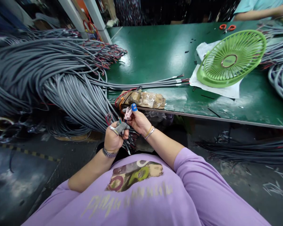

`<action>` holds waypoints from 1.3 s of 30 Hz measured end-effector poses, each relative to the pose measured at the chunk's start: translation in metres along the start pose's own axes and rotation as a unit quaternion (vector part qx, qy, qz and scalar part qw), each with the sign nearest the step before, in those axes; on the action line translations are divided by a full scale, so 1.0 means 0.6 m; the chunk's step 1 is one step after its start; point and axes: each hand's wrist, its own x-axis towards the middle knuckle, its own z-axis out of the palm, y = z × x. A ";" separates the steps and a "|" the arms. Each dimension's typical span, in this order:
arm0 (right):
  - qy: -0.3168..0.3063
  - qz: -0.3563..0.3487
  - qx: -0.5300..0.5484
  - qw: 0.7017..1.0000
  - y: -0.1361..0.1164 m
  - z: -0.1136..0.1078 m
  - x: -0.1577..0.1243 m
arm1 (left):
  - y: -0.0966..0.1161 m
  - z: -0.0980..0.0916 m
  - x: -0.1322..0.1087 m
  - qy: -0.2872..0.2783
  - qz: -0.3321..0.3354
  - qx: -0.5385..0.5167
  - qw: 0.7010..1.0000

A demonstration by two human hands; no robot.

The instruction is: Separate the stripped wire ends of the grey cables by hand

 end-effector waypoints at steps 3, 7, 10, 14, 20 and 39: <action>-0.011 0.026 0.004 1.000 0.000 -0.003 -0.003 | 0.000 0.000 -0.006 0.009 0.003 0.008 1.000; -0.039 0.053 0.003 0.998 -0.007 -0.007 -0.012 | -0.004 -0.005 -0.018 0.014 0.024 0.003 1.000; -0.053 0.053 0.000 0.997 -0.014 -0.007 -0.021 | -0.006 -0.006 -0.024 0.031 0.033 0.008 0.999; -0.051 0.017 -0.017 0.998 -0.017 -0.007 -0.029 | -0.003 -0.001 -0.022 0.055 0.038 -0.005 0.998; -0.043 0.011 -0.023 0.999 -0.011 -0.008 -0.021 | 0.004 0.007 -0.014 0.049 0.041 -0.012 0.998; 0.011 -0.013 0.013 1.000 -0.004 0.003 -0.007 | -0.001 0.011 -0.007 0.050 0.025 0.002 0.998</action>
